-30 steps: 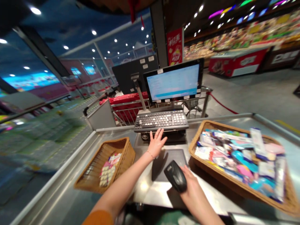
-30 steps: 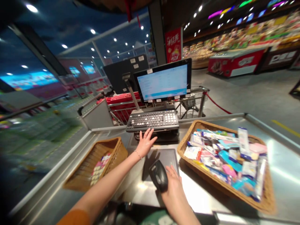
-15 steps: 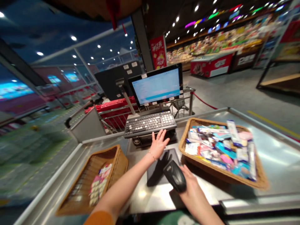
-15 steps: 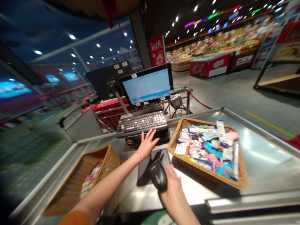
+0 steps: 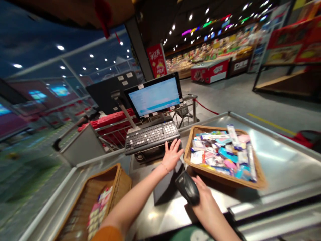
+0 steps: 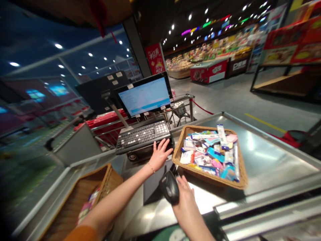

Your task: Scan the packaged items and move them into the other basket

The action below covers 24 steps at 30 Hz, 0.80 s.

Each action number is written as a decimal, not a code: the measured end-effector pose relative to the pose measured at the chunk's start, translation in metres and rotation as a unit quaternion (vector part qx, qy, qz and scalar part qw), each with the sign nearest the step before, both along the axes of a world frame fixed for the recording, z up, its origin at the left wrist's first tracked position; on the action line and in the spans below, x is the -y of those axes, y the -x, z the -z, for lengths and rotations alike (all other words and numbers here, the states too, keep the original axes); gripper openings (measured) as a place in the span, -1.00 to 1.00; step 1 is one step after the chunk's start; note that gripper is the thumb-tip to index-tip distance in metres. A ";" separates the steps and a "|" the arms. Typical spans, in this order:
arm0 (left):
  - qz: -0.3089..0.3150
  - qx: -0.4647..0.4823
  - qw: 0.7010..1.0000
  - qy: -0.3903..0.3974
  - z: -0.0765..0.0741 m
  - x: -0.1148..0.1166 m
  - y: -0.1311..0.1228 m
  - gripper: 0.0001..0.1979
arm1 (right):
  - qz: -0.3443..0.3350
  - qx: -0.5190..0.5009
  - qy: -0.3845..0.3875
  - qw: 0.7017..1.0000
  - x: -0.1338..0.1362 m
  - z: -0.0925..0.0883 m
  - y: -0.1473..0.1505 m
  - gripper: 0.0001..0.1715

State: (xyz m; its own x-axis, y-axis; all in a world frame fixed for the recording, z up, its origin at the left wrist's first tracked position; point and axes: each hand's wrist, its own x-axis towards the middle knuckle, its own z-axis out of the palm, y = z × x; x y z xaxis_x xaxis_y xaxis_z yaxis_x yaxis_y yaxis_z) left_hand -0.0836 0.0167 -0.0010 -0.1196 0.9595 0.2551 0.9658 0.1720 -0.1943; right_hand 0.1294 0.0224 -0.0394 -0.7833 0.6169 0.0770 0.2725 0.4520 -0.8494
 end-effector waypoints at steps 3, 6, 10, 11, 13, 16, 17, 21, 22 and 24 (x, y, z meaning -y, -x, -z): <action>0.017 0.001 1.000 0.001 0.001 -0.007 -0.004 -0.63 | 0.012 -0.002 0.008 1.000 -0.001 0.000 -0.003 -0.29; 0.032 0.004 0.999 0.008 0.001 -0.012 -0.007 -0.62 | 0.021 -0.006 0.006 1.000 -0.003 0.000 -0.005 -0.29; 0.030 0.010 0.999 0.009 -0.003 -0.018 -0.010 -0.65 | 0.030 -0.007 0.003 1.000 -0.006 0.002 -0.008 -0.30; 0.031 0.012 0.999 0.009 -0.004 -0.020 -0.011 -0.65 | 0.032 -0.005 0.003 0.999 -0.006 0.002 -0.008 -0.30; 0.038 0.014 0.999 0.009 -0.005 -0.023 -0.013 -0.65 | 0.035 0.001 0.002 0.999 -0.006 0.002 -0.009 -0.30; 0.048 0.014 0.999 0.010 -0.007 -0.029 -0.018 -0.64 | 0.038 0.008 -0.001 0.999 -0.007 0.002 -0.011 -0.29; 0.052 0.014 0.999 0.011 -0.007 -0.030 -0.020 -0.64 | 0.040 0.008 -0.001 0.999 -0.007 0.001 -0.012 -0.29; 0.066 0.022 0.997 0.019 -0.006 -0.038 -0.024 -0.62 | 0.051 0.004 -0.004 0.999 -0.008 0.000 -0.015 -0.27; 0.068 0.027 0.997 0.023 -0.006 -0.039 -0.025 -0.60 | 0.054 0.003 -0.004 0.999 -0.009 -0.001 -0.015 -0.27; 0.067 0.037 0.996 0.034 -0.008 -0.043 -0.026 -0.57 | 0.059 0.002 -0.004 0.998 -0.009 -0.001 -0.017 -0.27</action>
State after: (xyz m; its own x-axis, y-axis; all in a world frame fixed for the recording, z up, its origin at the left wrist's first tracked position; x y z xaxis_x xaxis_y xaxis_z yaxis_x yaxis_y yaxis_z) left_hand -0.0573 0.0602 0.0067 -0.0043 0.9829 0.1840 0.9912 0.0285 -0.1292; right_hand 0.1460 0.0313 -0.0379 -0.7050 0.7048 0.0785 0.3287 0.4228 -0.8445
